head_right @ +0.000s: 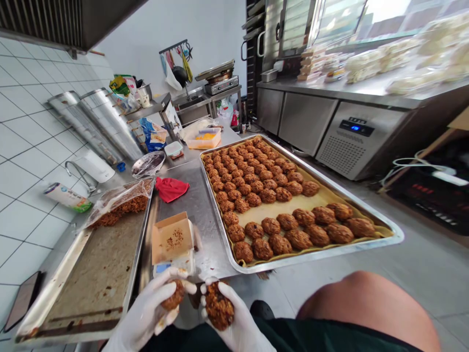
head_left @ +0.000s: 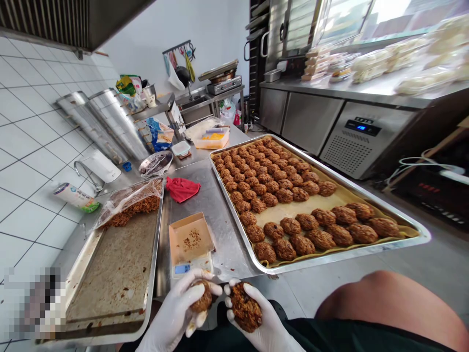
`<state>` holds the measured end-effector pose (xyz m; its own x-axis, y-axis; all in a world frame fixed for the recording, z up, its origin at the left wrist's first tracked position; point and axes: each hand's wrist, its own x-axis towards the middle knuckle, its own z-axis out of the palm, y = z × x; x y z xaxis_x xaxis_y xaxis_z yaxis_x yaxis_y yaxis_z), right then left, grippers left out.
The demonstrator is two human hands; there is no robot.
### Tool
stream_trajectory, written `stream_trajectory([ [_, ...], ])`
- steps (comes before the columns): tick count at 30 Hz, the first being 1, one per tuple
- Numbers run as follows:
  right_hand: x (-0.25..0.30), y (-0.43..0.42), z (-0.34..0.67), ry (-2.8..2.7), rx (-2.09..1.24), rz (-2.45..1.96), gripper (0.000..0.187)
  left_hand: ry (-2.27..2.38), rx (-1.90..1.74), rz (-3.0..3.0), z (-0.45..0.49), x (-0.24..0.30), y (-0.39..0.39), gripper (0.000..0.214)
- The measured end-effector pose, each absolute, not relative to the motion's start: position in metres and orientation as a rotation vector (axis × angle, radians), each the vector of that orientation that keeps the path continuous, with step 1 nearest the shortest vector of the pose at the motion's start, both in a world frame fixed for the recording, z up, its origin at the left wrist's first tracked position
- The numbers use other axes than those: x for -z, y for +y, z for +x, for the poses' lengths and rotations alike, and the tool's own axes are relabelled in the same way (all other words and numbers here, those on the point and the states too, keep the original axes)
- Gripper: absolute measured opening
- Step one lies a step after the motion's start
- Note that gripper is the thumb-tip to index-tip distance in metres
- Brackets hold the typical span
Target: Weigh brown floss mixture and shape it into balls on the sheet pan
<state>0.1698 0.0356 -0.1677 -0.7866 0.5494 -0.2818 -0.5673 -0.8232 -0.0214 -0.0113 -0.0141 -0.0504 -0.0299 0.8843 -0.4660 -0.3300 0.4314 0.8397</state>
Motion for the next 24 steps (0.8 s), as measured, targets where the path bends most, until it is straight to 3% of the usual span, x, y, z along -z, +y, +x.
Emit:
stream_trajectory([
  [5, 0.163, 0.036, 0.168, 0.073, -2.524, -0.371, 0.024, 1.233, -1.224, 0.325, -0.004, 0.068, -0.015, 0.049],
  [9, 0.165, 0.036, 0.168, 0.047, -2.514, -0.389, 0.025, 1.168, -1.247, 0.455, 0.005, 0.069, -0.017, 0.024],
  [14, 0.166, 0.036, 0.17, 0.033, -2.52, -0.411, 0.024, 1.305, -1.223, 0.548, 0.011, 0.057, -0.014, 0.017],
  [24, 0.169, 0.033, 0.175, 0.042, -2.507, -0.423, 0.027, 1.509, -1.116, 0.528, 0.013, 0.068, -0.008, 0.039],
])
